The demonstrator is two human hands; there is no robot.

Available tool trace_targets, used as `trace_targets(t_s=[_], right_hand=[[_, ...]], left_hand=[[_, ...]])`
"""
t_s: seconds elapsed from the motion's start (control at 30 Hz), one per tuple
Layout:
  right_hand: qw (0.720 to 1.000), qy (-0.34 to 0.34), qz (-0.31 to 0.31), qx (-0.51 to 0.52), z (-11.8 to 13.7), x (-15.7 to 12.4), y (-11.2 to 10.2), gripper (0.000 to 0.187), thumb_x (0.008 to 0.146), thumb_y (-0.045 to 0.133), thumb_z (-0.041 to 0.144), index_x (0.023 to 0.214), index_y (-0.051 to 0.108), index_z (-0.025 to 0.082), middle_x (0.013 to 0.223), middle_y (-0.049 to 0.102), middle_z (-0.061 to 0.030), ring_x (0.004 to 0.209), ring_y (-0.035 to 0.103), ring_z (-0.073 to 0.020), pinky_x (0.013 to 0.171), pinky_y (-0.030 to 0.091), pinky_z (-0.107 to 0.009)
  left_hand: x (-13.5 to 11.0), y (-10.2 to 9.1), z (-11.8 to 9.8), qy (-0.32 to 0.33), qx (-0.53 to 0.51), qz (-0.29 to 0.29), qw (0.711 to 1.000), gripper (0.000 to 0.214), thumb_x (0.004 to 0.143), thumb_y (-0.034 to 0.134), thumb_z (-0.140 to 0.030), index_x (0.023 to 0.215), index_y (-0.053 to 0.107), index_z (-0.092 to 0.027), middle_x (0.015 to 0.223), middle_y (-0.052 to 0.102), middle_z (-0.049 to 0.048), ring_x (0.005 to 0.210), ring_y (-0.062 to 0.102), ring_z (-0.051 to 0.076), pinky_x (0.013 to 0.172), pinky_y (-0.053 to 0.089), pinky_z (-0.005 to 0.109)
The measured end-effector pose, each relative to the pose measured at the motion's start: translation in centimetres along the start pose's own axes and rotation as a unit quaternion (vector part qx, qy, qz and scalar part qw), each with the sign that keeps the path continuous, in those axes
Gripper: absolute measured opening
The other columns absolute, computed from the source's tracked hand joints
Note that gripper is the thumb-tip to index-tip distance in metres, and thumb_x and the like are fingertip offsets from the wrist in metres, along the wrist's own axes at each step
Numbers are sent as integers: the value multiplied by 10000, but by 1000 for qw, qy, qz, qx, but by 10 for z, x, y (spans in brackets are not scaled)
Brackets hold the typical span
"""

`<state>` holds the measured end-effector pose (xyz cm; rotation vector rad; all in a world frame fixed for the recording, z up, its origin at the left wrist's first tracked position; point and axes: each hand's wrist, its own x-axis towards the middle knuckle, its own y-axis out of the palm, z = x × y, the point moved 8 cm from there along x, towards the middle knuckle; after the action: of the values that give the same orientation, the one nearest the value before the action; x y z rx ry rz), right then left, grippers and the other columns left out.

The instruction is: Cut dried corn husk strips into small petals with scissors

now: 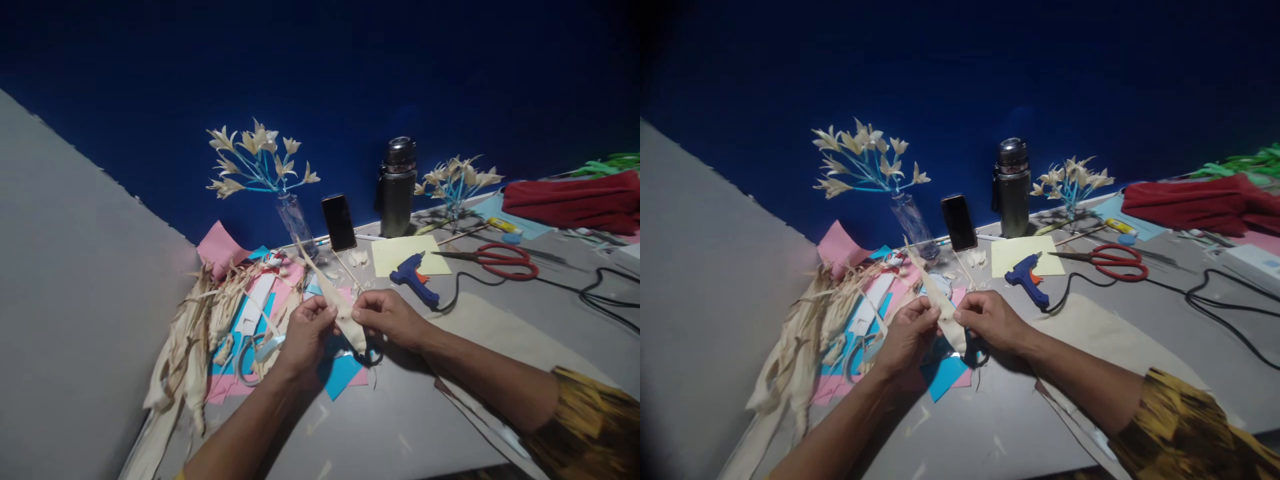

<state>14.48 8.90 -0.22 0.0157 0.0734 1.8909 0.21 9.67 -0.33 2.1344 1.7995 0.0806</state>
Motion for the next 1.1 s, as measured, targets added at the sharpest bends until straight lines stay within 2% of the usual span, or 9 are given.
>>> trace_targets(t_s=[0.17,0.33,0.5,0.6,0.67,0.73,0.83,1.0,1.1], right_hand=[[1000,-22,18,-2,0,0,7,248,801,686,387,757,602,158,617,550,25,561,463,-107,526,339,-227],[997,-56,-36,-33,7,1,0,258,739,740,368,703,592,160,641,537,30,587,441,-104,538,329,-227],[998,0,-63,4,3,1,-8,310,666,785,400,660,585,163,561,507,40,527,409,-99,493,296,-229],[998,-3,-65,7,2,1,-7,329,656,803,399,654,573,163,560,500,46,526,396,-91,493,288,-224],[998,-3,-60,4,0,-1,-3,312,670,797,372,665,564,165,569,501,50,530,399,-88,494,285,-219],[999,2,-52,-4,-5,-2,3,285,678,788,334,671,558,166,574,503,51,530,404,-85,490,279,-215],[999,17,-30,14,-12,-3,11,278,682,782,324,669,551,169,546,492,57,501,411,-83,475,278,-213],[991,57,20,117,-19,-2,17,339,673,810,406,694,569,170,494,492,64,435,408,-80,439,301,-214],[991,52,15,120,-15,0,10,347,654,840,395,687,588,160,503,507,59,446,418,-75,443,306,-207]], left_hand=[[-8,9,11,-36,18,16,999,282,685,818,-316,757,602,-150,643,630,3,539,545,99,560,433,229],[-13,15,16,-22,72,37,996,306,698,807,-320,675,545,-163,535,519,-44,495,461,78,520,356,209],[-14,9,13,-38,102,24,994,332,710,789,-359,673,513,-179,535,508,-39,530,487,104,545,378,227],[-15,10,11,-30,125,34,991,336,724,773,-394,692,513,-184,564,503,-35,552,497,114,566,393,238],[-14,11,9,-8,133,37,990,326,783,709,-451,731,521,-190,607,493,-34,566,477,113,571,390,240],[-13,11,3,51,177,23,983,337,842,626,-494,734,530,-189,639,476,-28,594,446,116,582,376,242],[-14,11,-5,135,285,-12,949,411,894,526,-516,658,515,-180,636,452,-15,624,411,130,590,348,256],[-17,10,-7,141,334,-19,932,398,924,465,-480,662,516,-184,636,447,-14,624,396,140,595,335,271],[-19,7,-16,150,340,-21,928,404,910,495,-466,612,473,-194,600,416,-21,597,367,136,579,319,271]])
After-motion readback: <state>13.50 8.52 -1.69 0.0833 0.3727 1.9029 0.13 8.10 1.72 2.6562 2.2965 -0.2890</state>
